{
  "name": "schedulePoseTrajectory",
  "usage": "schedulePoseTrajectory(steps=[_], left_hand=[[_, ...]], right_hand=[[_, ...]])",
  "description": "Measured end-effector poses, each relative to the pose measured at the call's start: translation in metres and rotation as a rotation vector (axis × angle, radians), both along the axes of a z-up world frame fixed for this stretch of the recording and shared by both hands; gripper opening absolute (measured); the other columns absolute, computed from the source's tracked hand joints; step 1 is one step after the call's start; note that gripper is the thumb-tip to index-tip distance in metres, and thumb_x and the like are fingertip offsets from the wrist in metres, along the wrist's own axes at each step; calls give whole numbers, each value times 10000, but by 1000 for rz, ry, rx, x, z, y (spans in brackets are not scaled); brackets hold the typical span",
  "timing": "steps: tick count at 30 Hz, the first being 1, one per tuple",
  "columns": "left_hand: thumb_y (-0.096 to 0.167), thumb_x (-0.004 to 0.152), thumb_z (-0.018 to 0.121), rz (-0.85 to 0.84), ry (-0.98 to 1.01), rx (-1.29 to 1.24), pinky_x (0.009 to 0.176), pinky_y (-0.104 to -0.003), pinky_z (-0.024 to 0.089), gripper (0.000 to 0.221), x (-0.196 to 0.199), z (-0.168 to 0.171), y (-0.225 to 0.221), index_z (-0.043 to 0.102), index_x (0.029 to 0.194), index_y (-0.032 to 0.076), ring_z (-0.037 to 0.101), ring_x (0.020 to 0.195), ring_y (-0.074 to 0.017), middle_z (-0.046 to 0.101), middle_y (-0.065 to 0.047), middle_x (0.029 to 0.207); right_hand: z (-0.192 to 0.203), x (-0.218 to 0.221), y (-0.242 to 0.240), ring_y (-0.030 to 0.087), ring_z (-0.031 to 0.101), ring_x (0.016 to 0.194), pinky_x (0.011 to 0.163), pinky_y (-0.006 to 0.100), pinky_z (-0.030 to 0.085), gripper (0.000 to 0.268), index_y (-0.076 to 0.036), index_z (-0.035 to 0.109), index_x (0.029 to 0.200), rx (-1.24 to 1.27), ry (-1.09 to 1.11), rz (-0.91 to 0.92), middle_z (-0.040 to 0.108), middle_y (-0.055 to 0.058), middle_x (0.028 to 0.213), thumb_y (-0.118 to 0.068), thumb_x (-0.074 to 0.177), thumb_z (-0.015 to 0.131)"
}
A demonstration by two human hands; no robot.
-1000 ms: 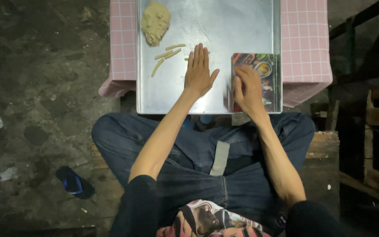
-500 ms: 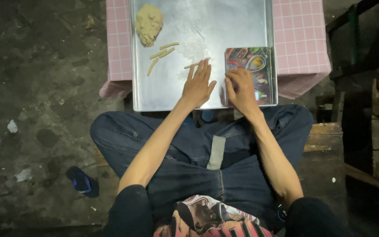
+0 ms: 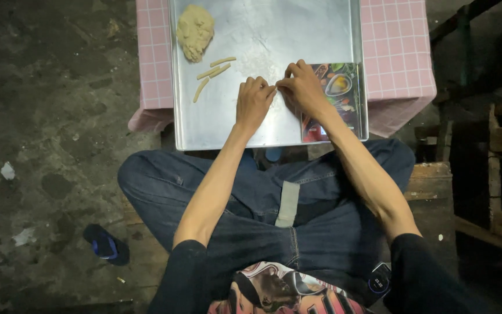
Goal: Rolling small pieces of dough into thin sticks and arranging them on a metal tray.
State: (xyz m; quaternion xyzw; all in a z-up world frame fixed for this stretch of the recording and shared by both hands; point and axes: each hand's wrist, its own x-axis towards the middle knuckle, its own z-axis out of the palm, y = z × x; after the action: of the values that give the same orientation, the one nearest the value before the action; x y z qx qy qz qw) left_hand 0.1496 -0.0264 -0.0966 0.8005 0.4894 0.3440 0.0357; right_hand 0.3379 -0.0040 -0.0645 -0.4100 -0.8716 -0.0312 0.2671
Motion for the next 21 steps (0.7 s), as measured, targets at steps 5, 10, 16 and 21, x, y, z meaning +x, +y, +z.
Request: schedulePoseTrajectory(steps=[5,10,16,21], left_hand=[[235,949,729,37,-16,11,721,-336,413,115,2,1,0,777,880,155,501,792,-172,533,9,811],[196,956,720,34,1,24,732,-336,429,84,2,-1,0,768,927,133,538,819,-193,557,-19,835],[244,932,771,3,-51,-47,779,-344,434,145,-10,14,-6,748,983,110,545,865,-193,582,-23,866],[204,942,750,11,-41,7,749,-338,430,86,-12,15,-11,757,902,129,538,828,-184,556,-4,831]], right_hand=[[0,2,4,227,492,851,758,349,424,29,-197,816,906,38,-119,20,586,39,893,-213,914,792],[-5,5,7,220,468,856,770,340,414,45,-195,790,903,65,-182,34,556,37,887,-222,929,766],[-12,9,4,219,491,869,782,337,421,49,-169,774,928,90,-172,31,576,45,911,-183,958,737],[-24,3,-14,367,488,1252,959,480,398,401,-168,736,1279,114,-238,15,601,157,1397,-447,1030,591]])
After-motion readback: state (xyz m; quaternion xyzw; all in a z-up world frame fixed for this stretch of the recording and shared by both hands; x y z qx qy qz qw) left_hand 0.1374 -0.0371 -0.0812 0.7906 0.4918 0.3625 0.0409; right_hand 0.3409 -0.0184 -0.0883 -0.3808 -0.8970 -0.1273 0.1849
